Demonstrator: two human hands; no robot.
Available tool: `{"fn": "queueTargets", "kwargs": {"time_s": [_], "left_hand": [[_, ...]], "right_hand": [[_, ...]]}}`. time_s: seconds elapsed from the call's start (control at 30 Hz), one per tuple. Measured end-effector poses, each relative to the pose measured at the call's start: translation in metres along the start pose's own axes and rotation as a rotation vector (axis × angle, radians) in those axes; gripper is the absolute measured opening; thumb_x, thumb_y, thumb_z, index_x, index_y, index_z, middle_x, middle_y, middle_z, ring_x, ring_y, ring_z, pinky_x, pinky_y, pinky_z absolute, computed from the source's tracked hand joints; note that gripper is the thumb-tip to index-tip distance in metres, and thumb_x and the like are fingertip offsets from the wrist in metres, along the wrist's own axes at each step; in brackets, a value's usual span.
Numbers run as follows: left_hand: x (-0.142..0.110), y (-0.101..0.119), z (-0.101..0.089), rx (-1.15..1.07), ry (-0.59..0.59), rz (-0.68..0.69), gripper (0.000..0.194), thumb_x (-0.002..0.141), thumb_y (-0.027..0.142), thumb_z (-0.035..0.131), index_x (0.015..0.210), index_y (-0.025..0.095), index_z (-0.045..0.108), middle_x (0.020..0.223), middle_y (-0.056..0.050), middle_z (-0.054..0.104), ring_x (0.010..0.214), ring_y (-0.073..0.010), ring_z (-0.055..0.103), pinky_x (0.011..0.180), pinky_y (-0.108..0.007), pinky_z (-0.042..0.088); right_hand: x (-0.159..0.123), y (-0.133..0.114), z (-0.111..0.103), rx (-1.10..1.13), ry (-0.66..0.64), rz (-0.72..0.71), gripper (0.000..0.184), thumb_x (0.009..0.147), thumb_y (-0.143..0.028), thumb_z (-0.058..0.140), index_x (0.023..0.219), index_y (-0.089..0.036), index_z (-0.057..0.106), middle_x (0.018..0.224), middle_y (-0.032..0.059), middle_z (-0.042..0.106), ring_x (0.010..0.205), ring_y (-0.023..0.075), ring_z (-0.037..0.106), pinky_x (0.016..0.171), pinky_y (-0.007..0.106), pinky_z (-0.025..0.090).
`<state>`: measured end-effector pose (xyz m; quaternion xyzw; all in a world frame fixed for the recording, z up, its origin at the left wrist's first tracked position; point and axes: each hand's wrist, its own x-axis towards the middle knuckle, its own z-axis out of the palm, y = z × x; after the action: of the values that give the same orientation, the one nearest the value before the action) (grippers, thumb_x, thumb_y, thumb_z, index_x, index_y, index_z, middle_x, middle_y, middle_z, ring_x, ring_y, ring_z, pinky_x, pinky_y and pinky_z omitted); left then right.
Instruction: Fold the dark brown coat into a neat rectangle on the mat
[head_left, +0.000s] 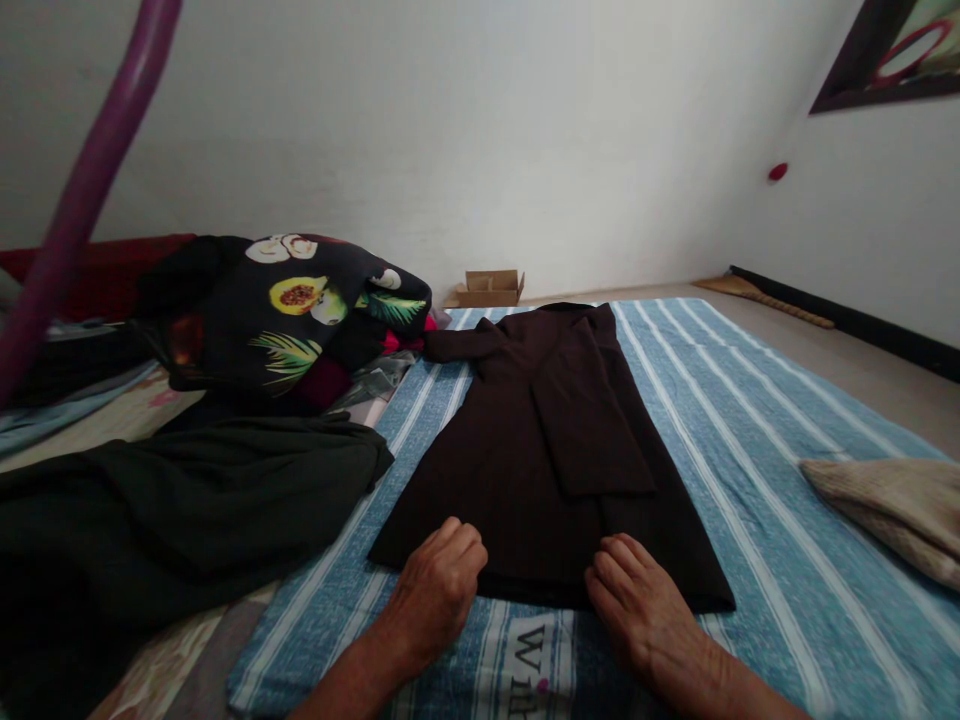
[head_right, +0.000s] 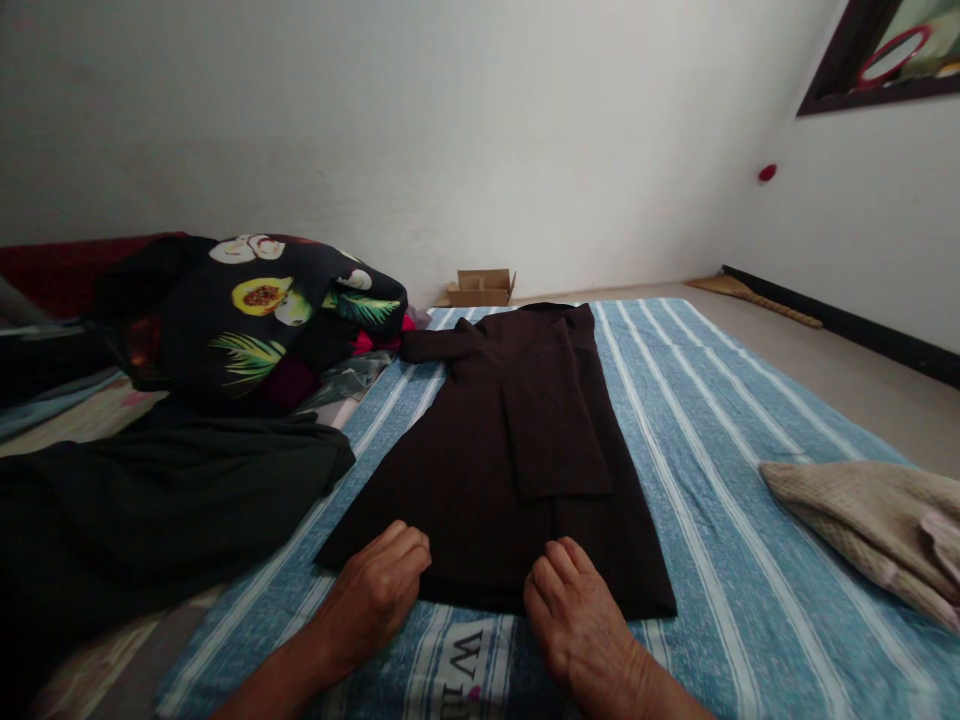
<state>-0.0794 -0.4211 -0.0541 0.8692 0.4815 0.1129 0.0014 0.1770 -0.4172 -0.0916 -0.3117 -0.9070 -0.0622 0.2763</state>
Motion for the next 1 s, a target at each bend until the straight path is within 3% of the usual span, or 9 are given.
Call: {"fn": "queueTargets", "kwargs": {"time_s": [0.23,0.47,0.87,1.0], "left_hand": [[-0.007,-0.002,-0.002,0.019,-0.011,0.038,0.024,0.076,-0.002,0.035,0.069,0.018,0.046,0.074,-0.003,0.05,0.071,-0.0162,0.043,0.063,-0.029,0.039],[-0.011,-0.006,0.001,0.015,-0.07,0.03,0.024,0.073,-0.004,0.035,0.068,0.019,0.043,0.072,-0.002,0.049,0.069,-0.0162,0.043,0.066,-0.03,0.04],[0.002,0.0,-0.018,0.018,-0.335,-0.077,0.026,0.065,-0.003,0.038,0.071,0.02,0.047,0.081,-0.003,0.054,0.075,-0.0169,0.051,0.066,-0.028,0.042],[0.011,0.002,-0.032,-0.009,-0.401,-0.115,0.014,0.071,0.006,0.047,0.071,0.019,0.05,0.082,-0.003,0.056,0.075,-0.0172,0.055,0.065,-0.028,0.045]], "right_hand": [[0.001,-0.004,-0.005,0.004,-0.035,-0.058,0.018,0.086,-0.01,0.041,0.081,-0.014,0.058,0.074,0.005,0.052,0.073,0.0189,0.043,0.084,0.039,0.036],[-0.006,-0.005,0.003,0.066,-0.075,-0.053,0.019,0.088,-0.013,0.04,0.08,-0.015,0.057,0.075,0.0049,0.051,0.072,0.0187,0.041,0.081,0.038,0.036],[-0.003,-0.006,0.006,0.09,0.009,-0.028,0.024,0.089,-0.016,0.036,0.076,-0.016,0.056,0.07,0.0041,0.049,0.067,0.0177,0.039,0.071,0.034,0.035],[-0.001,-0.005,0.007,0.073,0.004,-0.04,0.022,0.089,-0.017,0.038,0.075,-0.016,0.055,0.069,0.0031,0.049,0.066,0.0169,0.039,0.067,0.032,0.033]]}}
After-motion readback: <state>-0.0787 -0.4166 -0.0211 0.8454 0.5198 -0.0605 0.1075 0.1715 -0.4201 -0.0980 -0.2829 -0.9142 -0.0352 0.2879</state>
